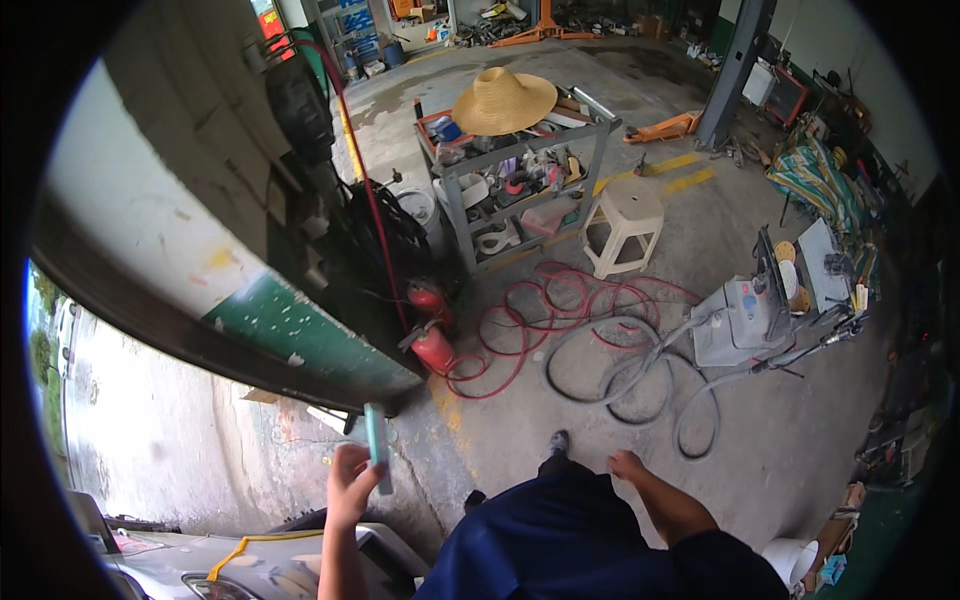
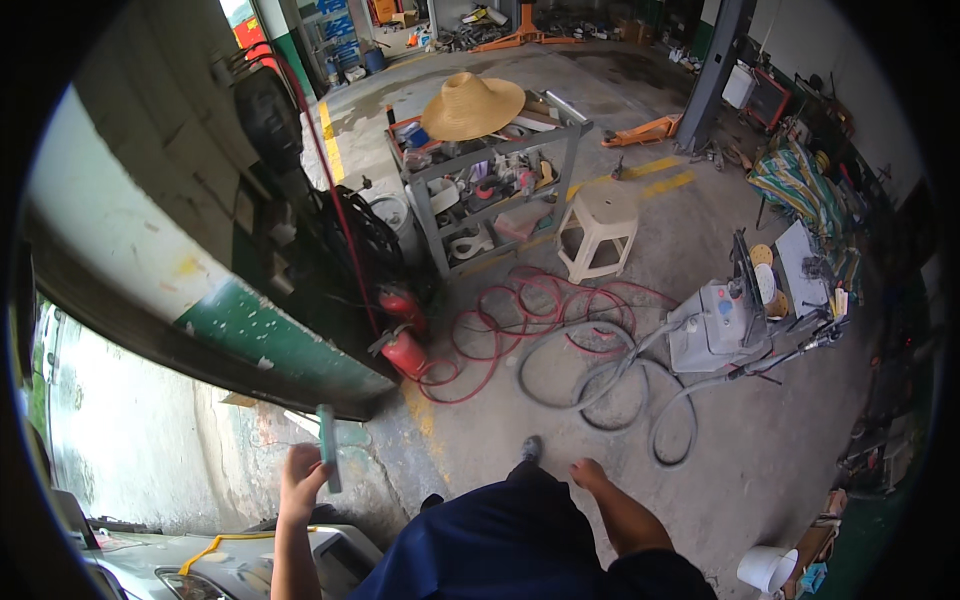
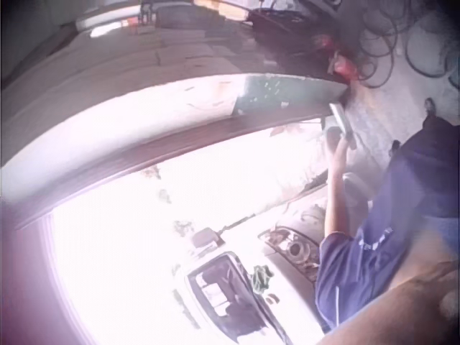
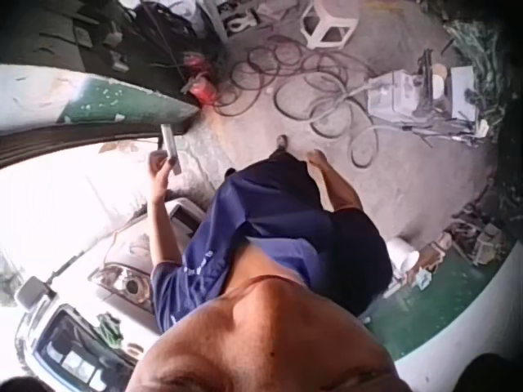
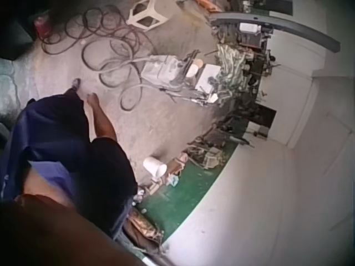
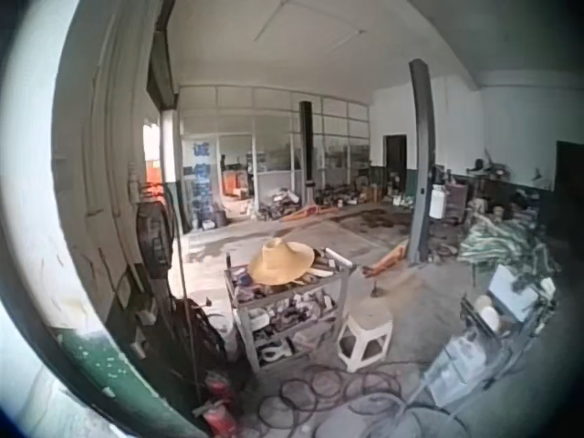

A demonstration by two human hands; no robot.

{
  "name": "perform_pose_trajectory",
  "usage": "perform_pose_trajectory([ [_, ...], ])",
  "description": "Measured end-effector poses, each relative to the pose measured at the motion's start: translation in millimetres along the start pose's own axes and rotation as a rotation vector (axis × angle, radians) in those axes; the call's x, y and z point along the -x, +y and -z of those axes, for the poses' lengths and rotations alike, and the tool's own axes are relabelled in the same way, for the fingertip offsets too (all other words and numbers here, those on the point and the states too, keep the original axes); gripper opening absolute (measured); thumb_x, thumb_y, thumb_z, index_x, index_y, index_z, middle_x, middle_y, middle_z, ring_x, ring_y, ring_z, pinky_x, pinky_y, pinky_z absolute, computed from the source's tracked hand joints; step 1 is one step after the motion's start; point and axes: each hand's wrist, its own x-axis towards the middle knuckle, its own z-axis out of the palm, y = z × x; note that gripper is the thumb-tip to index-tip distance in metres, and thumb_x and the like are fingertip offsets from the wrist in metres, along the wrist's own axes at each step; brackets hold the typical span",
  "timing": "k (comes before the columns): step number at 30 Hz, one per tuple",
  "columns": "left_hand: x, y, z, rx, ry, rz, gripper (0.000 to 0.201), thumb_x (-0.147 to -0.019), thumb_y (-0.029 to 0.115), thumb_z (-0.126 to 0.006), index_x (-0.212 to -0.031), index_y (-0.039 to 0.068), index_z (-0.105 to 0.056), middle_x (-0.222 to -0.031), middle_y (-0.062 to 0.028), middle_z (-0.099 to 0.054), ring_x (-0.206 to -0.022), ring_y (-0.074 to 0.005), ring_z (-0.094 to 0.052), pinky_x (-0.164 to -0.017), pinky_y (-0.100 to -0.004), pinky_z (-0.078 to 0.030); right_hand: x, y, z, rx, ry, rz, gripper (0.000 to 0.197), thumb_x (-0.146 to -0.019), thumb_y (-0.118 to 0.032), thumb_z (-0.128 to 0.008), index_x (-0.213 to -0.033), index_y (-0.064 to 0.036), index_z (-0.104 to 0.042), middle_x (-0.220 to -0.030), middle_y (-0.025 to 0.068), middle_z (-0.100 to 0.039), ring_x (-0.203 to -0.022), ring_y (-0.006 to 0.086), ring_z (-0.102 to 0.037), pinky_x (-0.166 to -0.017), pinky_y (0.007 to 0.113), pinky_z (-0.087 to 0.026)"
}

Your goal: The person wipes the front bumper and headlight area of a silver car with a green cloth, then uses a spray gun to apply a substance to the same area, and wipes it again with the cloth.

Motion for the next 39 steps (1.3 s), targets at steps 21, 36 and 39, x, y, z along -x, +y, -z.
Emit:
perform_pose_trajectory([
  [21, -604, -82, -373, -0.411, 0.069, 0.138, 0.056, -0.070, 0.040, -0.071, -0.105, -0.002, -0.060, -0.092, -0.0161, -0.067, -0.083, -0.0288, -0.065, -0.075, -0.0364, -0.050, 45, 72, 52, -1.221, 0.104, -0.779, 0.034, -0.090, -0.035, -0.058, -0.099, -0.0025, -0.061, -0.094, 0.0171, -0.066, -0.080, 0.0282, -0.066, -0.069, 0.042, -0.054],
  [36, -951, -132, -513, -1.248, 0.061, -0.326, 0.057, -0.078, 0.043, -0.066, -0.125, 0.012, -0.054, -0.118, -0.0177, -0.061, -0.108, -0.0363, -0.058, -0.090, -0.0488, -0.046, 19, -33, 131, -1.067, -0.013, -1.064, 0.038, -0.090, -0.039, -0.062, -0.091, -0.0015, -0.064, -0.079, 0.0100, -0.067, -0.065, 0.0215, -0.064, -0.056, 0.034, -0.052],
  [39, -948, -131, -519, -1.251, -0.108, -0.186, 0.056, -0.080, 0.043, -0.062, -0.126, 0.012, -0.053, -0.114, -0.0182, -0.064, -0.105, -0.0364, -0.060, -0.088, -0.0500, -0.047, 21, -37, 136, -1.096, -0.020, -1.088, 0.037, -0.090, -0.039, -0.062, -0.091, -0.0018, -0.064, -0.079, 0.0096, -0.067, -0.065, 0.0215, -0.064, -0.056, 0.034, -0.052],
])
